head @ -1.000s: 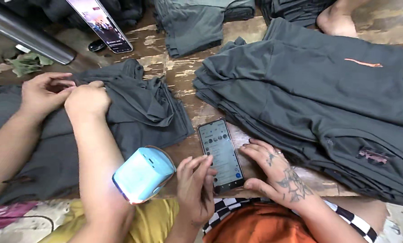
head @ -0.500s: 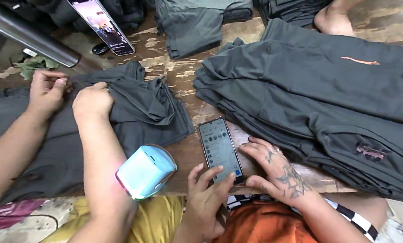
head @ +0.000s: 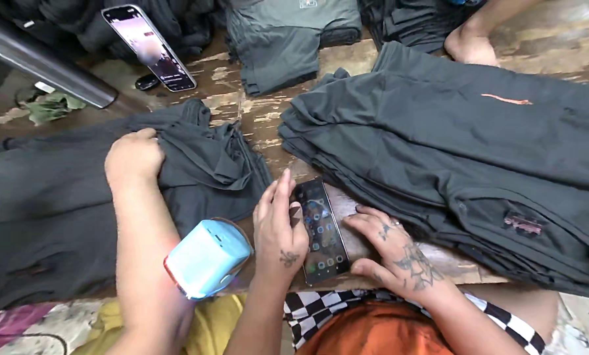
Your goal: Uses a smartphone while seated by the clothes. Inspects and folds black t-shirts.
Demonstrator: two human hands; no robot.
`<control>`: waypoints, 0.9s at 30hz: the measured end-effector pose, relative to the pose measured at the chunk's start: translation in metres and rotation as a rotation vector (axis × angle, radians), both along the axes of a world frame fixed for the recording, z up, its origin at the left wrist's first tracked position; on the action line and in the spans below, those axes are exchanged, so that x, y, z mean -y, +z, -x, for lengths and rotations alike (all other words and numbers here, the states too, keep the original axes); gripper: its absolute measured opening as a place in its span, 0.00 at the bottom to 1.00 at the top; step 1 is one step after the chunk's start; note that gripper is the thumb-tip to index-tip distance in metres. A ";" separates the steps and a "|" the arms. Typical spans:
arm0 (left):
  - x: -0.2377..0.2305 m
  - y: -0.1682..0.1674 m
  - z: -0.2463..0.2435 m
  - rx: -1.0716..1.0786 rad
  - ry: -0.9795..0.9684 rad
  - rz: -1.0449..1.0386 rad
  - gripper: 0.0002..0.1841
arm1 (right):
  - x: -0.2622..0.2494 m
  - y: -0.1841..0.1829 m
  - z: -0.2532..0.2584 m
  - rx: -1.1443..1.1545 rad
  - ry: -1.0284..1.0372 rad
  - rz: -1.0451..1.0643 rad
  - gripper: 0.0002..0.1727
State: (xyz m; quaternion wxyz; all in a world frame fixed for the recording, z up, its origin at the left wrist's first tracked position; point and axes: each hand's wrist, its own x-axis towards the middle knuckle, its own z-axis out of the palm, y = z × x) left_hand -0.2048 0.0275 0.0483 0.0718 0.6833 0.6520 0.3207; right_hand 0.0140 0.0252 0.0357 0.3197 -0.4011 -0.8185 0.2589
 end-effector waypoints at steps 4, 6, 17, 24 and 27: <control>-0.003 0.006 -0.002 -0.093 -0.059 0.075 0.26 | 0.000 0.000 -0.001 -0.005 -0.005 -0.006 0.44; 0.006 0.011 -0.002 -0.072 -0.113 0.030 0.24 | 0.000 -0.001 -0.001 -0.011 -0.010 -0.010 0.44; 0.025 0.004 0.000 0.048 -0.054 -0.076 0.24 | 0.001 -0.001 0.000 0.008 -0.005 -0.011 0.44; 0.012 0.006 0.002 -0.050 -0.102 0.027 0.24 | 0.000 0.000 0.000 0.007 0.001 -0.014 0.43; 0.015 0.009 0.005 0.033 -0.098 -0.056 0.23 | -0.001 0.001 -0.001 -0.001 -0.003 -0.013 0.42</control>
